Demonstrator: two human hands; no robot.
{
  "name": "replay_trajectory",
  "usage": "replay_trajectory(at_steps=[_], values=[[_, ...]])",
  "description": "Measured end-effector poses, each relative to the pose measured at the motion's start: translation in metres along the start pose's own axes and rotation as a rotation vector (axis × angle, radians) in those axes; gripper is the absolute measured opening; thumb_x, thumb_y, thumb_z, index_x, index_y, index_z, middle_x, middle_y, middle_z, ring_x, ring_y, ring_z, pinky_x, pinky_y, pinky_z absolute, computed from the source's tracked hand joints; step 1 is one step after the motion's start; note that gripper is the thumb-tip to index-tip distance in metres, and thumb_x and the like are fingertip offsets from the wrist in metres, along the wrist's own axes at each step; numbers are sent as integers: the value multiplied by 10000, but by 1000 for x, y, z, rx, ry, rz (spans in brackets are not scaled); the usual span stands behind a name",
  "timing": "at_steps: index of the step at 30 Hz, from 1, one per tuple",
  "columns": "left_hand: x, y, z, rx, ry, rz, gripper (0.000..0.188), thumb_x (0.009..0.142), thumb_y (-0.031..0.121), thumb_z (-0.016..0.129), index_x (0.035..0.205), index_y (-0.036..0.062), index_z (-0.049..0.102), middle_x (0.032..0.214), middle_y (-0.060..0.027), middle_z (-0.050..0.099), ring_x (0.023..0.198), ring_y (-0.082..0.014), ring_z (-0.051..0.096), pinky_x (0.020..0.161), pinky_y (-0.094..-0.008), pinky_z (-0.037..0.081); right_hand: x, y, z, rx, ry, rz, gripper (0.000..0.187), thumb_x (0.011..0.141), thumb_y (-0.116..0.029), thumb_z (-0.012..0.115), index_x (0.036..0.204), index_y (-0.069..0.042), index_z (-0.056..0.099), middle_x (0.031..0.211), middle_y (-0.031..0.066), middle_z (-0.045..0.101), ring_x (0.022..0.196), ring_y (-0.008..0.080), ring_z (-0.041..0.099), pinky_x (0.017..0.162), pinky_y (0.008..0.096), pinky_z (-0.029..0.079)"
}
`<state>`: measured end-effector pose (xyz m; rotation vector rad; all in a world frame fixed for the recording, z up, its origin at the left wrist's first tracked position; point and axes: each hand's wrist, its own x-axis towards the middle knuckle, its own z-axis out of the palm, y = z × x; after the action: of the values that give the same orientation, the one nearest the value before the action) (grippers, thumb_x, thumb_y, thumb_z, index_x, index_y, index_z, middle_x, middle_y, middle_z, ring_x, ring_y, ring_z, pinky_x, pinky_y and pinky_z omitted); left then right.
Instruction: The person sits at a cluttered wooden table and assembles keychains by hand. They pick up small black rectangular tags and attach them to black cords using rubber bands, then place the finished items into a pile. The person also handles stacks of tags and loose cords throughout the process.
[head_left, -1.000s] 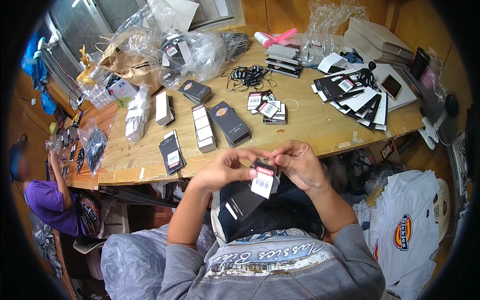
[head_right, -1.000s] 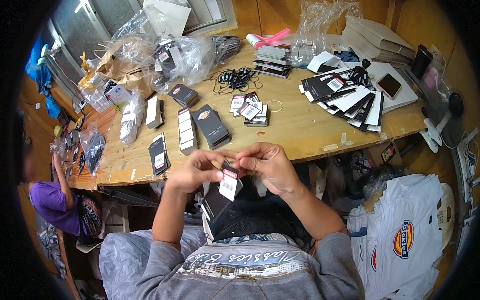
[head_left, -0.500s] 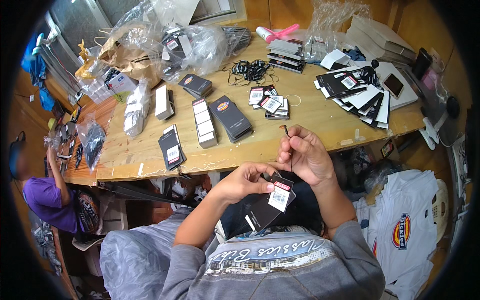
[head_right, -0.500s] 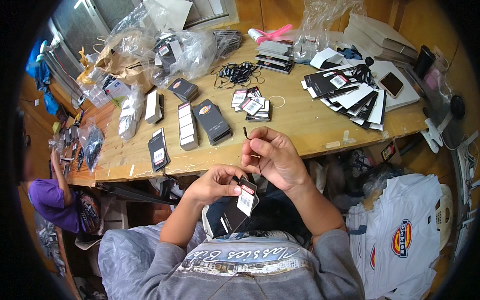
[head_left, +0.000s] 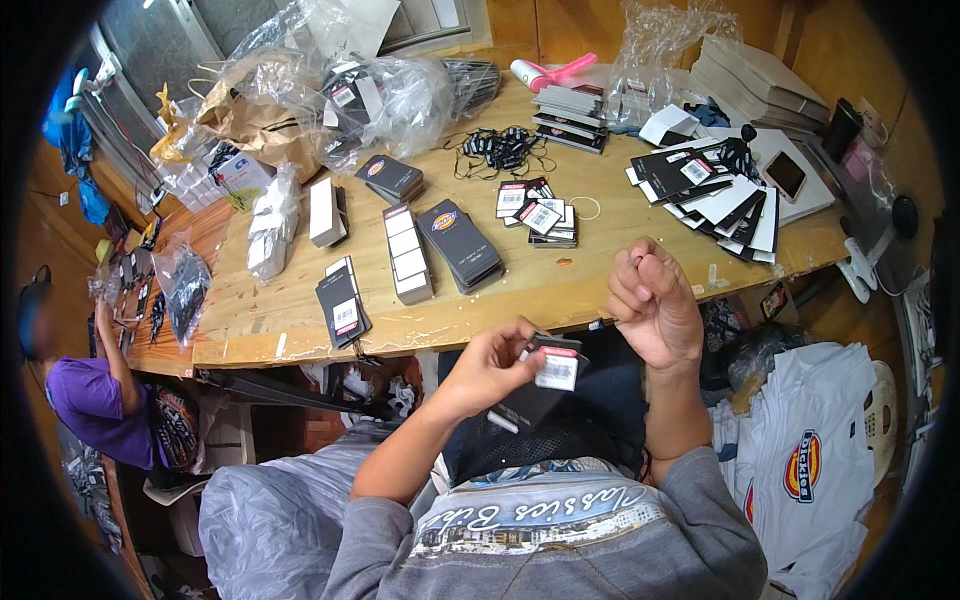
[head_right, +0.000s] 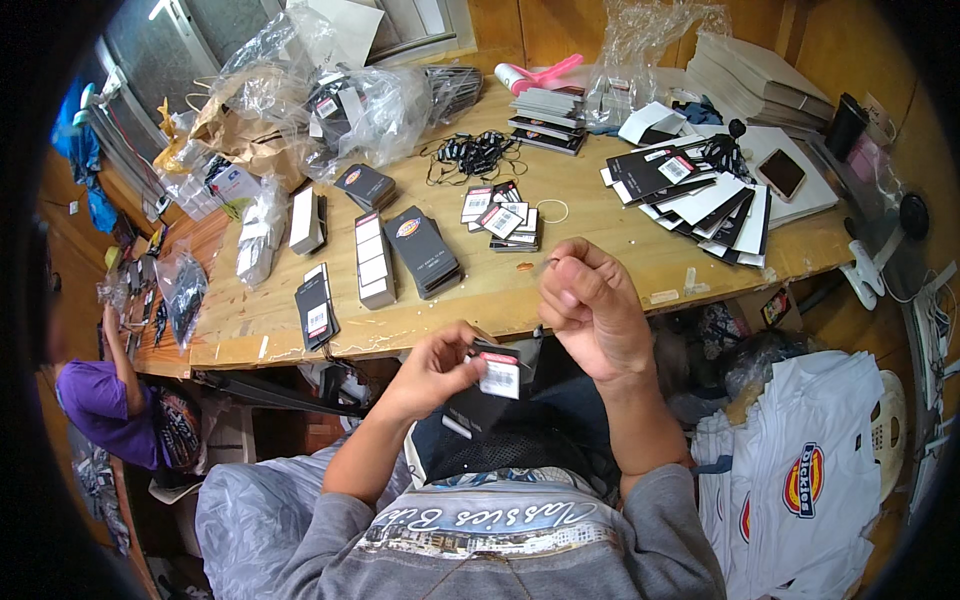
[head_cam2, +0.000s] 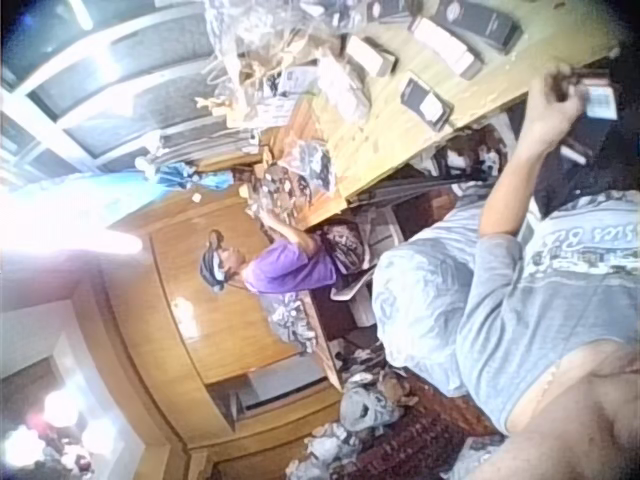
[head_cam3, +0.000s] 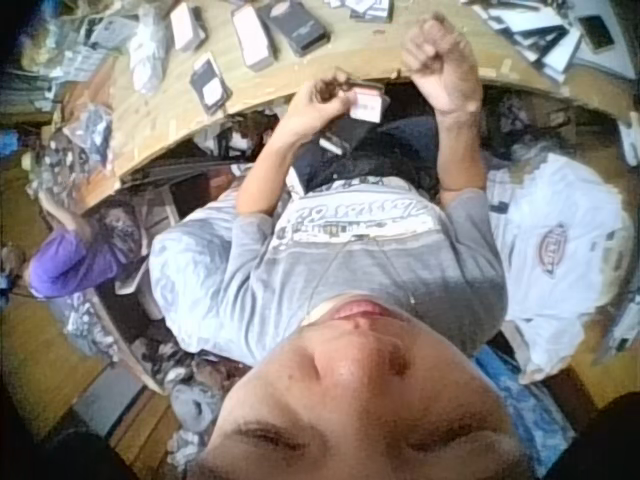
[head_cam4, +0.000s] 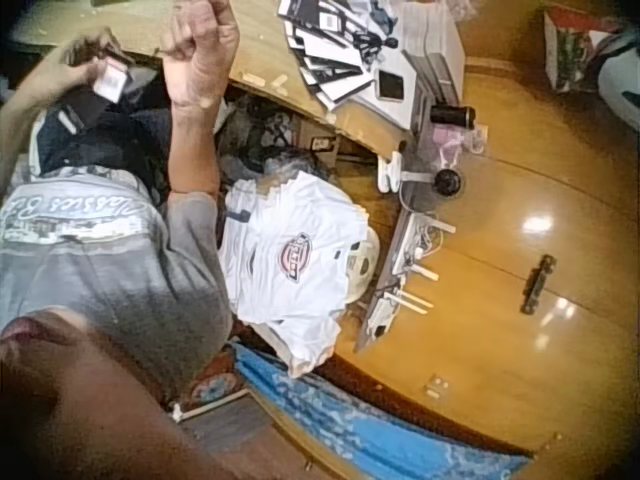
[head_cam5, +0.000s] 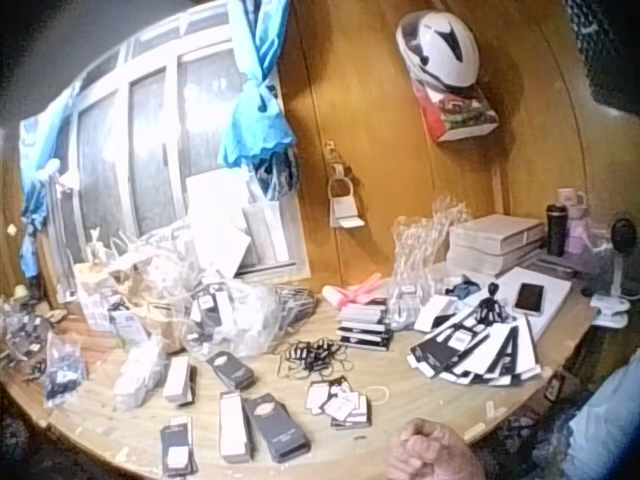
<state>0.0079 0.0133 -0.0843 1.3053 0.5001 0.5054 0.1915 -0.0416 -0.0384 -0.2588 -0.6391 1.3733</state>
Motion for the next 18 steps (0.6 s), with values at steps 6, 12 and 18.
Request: replay_trajectory(at_steps=[6, 12, 18], values=[[5, 12, 7, -164, 218, 172, 133, 805, 55, 460, 886, 37, 356, 759, -18, 483, 671, -37, 434, 603, -178, 362, -5, 18, -6, -288, 161, -5, 65, 755, -23, 532, 818, -7, 540, 555, -47, 432, 417, 4, 262, 372, 161, 186], [12, 7, 8, 139, 415, 409, 171, 798, 59, 480, 900, 56, 342, 699, -13, 497, 617, -27, 439, 522, -150, 342, -6, 44, 8, -814, 285, -283, 71, 694, 36, 582, 756, 7, 562, 618, -20, 472, 528, 15, 396, 461, 156, 328], [11, 13, 16, 282, 570, 509, 241, 730, -11, 557, 833, 45, 347, 691, -1, 452, 621, -27, 416, 528, -150, 339, -5, 47, 9, -1289, 226, -544, 111, 617, 32, 626, 687, -15, 555, 713, 16, 481, 562, 45, 421, 467, 164, 317]])
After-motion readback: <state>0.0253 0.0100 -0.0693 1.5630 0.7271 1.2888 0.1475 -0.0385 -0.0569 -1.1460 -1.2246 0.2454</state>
